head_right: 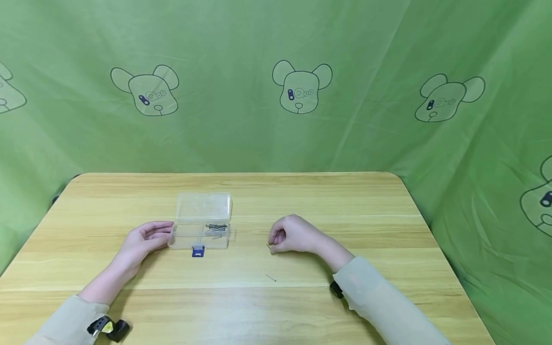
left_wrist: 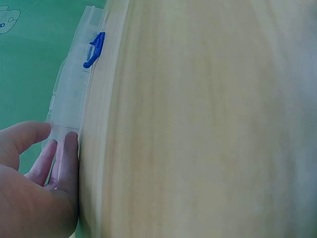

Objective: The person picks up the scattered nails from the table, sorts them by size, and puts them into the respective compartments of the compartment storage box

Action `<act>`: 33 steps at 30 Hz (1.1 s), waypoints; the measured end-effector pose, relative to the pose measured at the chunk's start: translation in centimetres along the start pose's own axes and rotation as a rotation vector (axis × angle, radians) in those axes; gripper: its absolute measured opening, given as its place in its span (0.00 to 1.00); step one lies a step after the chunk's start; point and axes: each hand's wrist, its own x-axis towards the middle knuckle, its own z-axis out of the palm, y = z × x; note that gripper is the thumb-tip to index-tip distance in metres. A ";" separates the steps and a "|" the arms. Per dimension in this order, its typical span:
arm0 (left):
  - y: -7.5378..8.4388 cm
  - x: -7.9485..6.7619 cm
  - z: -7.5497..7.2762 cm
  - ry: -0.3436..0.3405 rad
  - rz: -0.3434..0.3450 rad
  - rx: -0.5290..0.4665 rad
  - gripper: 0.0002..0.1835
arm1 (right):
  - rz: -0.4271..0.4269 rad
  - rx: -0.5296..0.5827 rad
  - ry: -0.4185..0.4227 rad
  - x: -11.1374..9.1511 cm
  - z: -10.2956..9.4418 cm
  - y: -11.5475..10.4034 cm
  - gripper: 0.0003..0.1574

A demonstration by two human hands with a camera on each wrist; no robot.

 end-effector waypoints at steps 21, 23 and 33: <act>0.1 0.0 0.0 0.000 0.005 0.008 0.29 | -0.065 -0.103 0.008 0.5 0.4 0.0 0.10; 0.1 0.0 0.0 0.003 0.003 0.006 0.29 | -0.065 -0.101 0.003 0.6 0.4 0.0 0.11; -0.1 0.0 0.0 0.001 0.002 -0.001 0.29 | -0.016 -0.060 0.026 1.9 0.2 -1.0 0.08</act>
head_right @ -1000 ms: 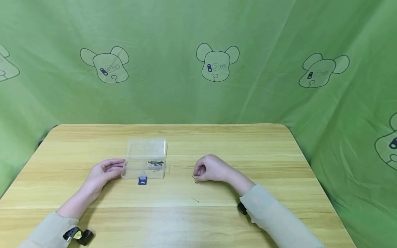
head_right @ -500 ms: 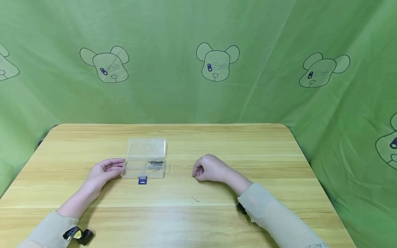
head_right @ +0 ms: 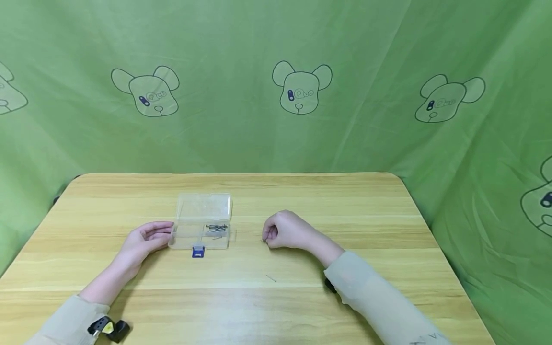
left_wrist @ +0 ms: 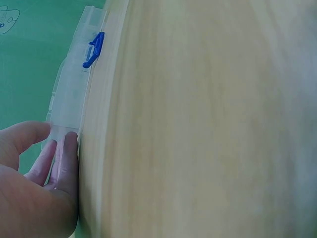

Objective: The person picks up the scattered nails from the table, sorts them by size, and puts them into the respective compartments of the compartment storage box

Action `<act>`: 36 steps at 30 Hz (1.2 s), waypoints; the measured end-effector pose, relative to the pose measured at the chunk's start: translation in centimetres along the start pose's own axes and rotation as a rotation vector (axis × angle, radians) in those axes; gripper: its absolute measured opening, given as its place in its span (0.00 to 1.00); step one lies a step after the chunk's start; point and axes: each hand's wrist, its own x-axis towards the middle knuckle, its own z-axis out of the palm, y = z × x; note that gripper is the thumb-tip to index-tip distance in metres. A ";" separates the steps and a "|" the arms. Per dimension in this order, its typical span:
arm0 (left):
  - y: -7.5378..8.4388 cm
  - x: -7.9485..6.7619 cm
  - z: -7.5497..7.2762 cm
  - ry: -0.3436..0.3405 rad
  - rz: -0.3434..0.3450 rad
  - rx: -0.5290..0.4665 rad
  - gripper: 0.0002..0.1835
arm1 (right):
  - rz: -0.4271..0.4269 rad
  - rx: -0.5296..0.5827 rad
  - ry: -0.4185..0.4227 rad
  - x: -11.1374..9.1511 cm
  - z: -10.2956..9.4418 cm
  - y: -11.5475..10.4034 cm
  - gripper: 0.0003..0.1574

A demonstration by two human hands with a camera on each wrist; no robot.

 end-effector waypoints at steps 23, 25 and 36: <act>-0.2 0.1 -0.1 -0.002 0.005 0.005 0.29 | -0.121 0.032 0.008 6.3 2.1 -5.7 0.07; -0.1 0.1 -0.1 -0.004 0.009 0.005 0.29 | -0.124 0.030 0.000 6.7 2.3 -6.0 0.07; 0.0 0.1 -0.1 -0.003 0.005 0.002 0.29 | -0.149 -0.031 -0.046 8.0 3.3 -7.0 0.05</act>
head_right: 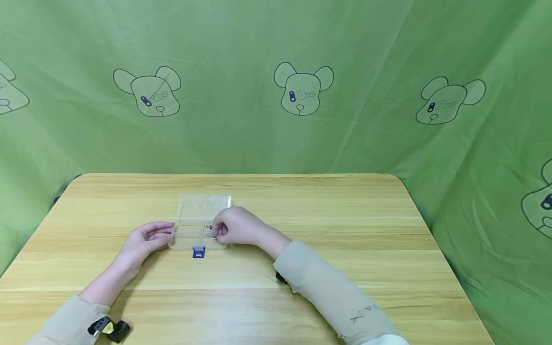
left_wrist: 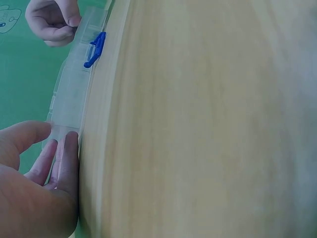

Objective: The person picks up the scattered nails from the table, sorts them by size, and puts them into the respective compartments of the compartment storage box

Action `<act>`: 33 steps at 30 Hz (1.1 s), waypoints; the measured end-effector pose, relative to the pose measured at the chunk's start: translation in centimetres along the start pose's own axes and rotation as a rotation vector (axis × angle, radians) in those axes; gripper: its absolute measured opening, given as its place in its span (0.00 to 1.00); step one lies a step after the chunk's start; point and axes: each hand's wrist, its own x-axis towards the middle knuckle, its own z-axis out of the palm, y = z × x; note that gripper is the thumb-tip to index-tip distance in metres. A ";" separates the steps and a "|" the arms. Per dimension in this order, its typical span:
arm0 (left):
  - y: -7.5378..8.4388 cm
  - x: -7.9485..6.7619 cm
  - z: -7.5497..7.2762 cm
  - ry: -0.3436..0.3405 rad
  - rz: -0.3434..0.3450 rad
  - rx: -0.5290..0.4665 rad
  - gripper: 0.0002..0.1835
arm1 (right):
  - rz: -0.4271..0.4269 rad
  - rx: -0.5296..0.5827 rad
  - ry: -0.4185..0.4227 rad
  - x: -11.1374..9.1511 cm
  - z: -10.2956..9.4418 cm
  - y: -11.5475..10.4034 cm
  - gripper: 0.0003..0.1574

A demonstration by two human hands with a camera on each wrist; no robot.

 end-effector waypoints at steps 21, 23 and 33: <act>-0.2 0.1 0.1 -0.006 -0.005 -0.012 0.30 | 0.000 0.010 0.041 -1.5 -0.5 0.7 0.09; -0.2 0.0 0.1 -0.005 -0.006 -0.014 0.30 | 0.003 0.015 0.047 -2.0 -0.8 0.6 0.08; 0.0 -0.1 0.2 -0.005 -0.009 -0.011 0.30 | 0.003 0.013 0.073 -5.2 -2.0 0.9 0.08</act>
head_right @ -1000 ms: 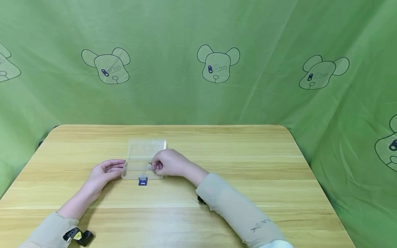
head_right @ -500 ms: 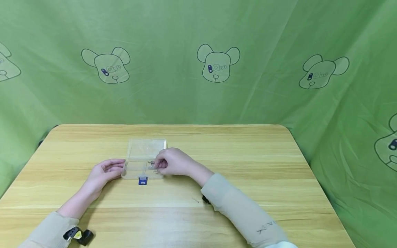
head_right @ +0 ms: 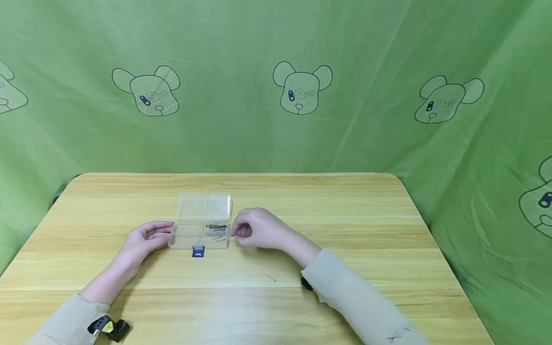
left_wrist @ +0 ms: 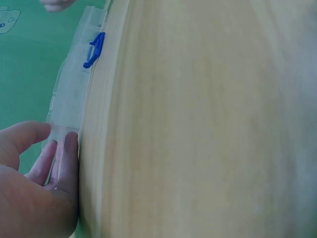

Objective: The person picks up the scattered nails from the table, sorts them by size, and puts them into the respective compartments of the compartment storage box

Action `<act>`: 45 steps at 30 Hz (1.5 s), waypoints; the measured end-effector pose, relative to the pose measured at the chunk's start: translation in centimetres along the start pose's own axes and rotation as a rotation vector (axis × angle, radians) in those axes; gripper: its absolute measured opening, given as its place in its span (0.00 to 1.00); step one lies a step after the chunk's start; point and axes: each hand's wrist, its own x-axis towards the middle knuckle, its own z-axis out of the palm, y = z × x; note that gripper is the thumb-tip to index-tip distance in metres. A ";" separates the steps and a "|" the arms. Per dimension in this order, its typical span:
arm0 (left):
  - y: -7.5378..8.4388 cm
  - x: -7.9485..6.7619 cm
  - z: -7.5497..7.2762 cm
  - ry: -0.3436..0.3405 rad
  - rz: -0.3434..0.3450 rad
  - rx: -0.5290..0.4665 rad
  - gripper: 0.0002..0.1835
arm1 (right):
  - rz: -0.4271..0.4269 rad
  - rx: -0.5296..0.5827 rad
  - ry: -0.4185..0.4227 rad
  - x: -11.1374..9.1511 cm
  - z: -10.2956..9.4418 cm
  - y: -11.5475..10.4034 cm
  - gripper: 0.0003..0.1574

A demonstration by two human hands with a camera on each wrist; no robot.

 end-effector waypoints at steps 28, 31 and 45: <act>0.0 0.0 -0.1 0.005 0.006 0.010 0.29 | 0.011 0.010 -0.029 -9.5 0.4 2.5 0.10; 0.1 0.0 -0.1 0.001 0.007 0.012 0.30 | 0.020 0.012 -0.042 -9.9 0.6 2.6 0.10; 0.0 -0.1 0.0 -0.003 0.012 0.006 0.30 | 0.085 0.001 -0.098 -9.9 1.5 2.5 0.11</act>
